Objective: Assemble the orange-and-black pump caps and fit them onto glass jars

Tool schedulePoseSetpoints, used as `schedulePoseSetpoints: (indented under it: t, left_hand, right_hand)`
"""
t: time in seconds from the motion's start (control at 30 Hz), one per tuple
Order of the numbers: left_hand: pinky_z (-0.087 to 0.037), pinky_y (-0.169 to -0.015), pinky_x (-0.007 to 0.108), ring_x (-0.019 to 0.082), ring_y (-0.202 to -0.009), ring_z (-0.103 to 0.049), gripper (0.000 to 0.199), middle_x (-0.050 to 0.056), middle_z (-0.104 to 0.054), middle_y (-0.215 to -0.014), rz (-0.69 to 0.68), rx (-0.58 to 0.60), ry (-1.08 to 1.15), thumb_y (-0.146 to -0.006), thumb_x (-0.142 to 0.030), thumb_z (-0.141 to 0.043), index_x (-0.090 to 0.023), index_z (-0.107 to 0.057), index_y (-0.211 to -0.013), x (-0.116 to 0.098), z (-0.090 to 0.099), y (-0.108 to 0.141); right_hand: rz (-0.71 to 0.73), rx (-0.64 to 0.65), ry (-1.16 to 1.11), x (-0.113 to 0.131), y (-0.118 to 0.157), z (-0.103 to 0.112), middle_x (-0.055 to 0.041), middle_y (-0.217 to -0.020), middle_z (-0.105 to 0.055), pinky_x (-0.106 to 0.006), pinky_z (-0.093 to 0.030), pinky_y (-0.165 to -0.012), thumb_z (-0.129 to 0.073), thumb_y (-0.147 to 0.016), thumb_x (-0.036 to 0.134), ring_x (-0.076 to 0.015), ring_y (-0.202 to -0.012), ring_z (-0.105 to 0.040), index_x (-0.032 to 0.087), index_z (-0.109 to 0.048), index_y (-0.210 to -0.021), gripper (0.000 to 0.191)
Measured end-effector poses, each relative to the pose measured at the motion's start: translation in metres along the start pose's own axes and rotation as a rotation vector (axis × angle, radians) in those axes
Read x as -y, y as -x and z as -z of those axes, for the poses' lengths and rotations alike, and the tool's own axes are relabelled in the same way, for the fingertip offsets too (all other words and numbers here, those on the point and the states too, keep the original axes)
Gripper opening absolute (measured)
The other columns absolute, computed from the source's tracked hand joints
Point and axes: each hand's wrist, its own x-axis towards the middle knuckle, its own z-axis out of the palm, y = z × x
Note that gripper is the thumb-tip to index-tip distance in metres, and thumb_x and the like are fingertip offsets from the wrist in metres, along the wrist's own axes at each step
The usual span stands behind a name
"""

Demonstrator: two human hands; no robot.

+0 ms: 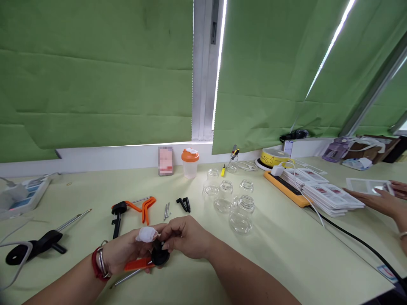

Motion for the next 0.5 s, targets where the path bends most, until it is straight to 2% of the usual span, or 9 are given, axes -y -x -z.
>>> schedulePoseSetpoints:
  t: [0.17,0.33,0.5]
  left_hand:
    - [-0.040,-0.045,0.023,0.016,-0.061,-0.057,0.031,0.003,-0.056,-0.082,-0.001,-0.004,-0.026,-0.064,-0.041,-0.060,-0.020,-0.053,-0.086,-0.0006,0.0002,0.0010]
    - [-0.040,-0.046,0.023,0.016,-0.062,-0.056,0.030,0.004,-0.056,-0.083,-0.005,0.015,-0.022,-0.066,-0.041,-0.059,-0.019,-0.052,-0.085,-0.0002,0.0010,0.0015]
    - [-0.040,-0.045,0.023,0.017,-0.062,-0.058,0.028,0.003,-0.056,-0.083,0.008,-0.001,-0.026,-0.065,-0.038,-0.058,-0.019,-0.051,-0.085,-0.0024,-0.0009,0.0009]
  right_hand:
    - [-0.017,-0.004,-0.023,0.0013,-0.0003,-0.0003,0.0015,-0.064,-0.059,-0.025,-0.046,-0.059,-0.076,-0.062,0.027,-0.0089,-0.057,-0.054,0.013,-0.061,-0.066,0.021]
    - [0.030,0.026,0.031,0.0020,0.0007,0.0029,-0.0004,-0.074,-0.062,-0.025,-0.048,-0.063,-0.071,-0.065,0.019,-0.0102,-0.064,-0.057,0.014,-0.067,-0.079,0.016]
    - [0.027,0.010,0.064,-0.0003,0.0021,0.0040,-0.0011,-0.077,-0.062,-0.025,-0.049,-0.063,-0.068,-0.066,0.015,-0.0106,-0.065,-0.058,0.013,-0.068,-0.076,0.010]
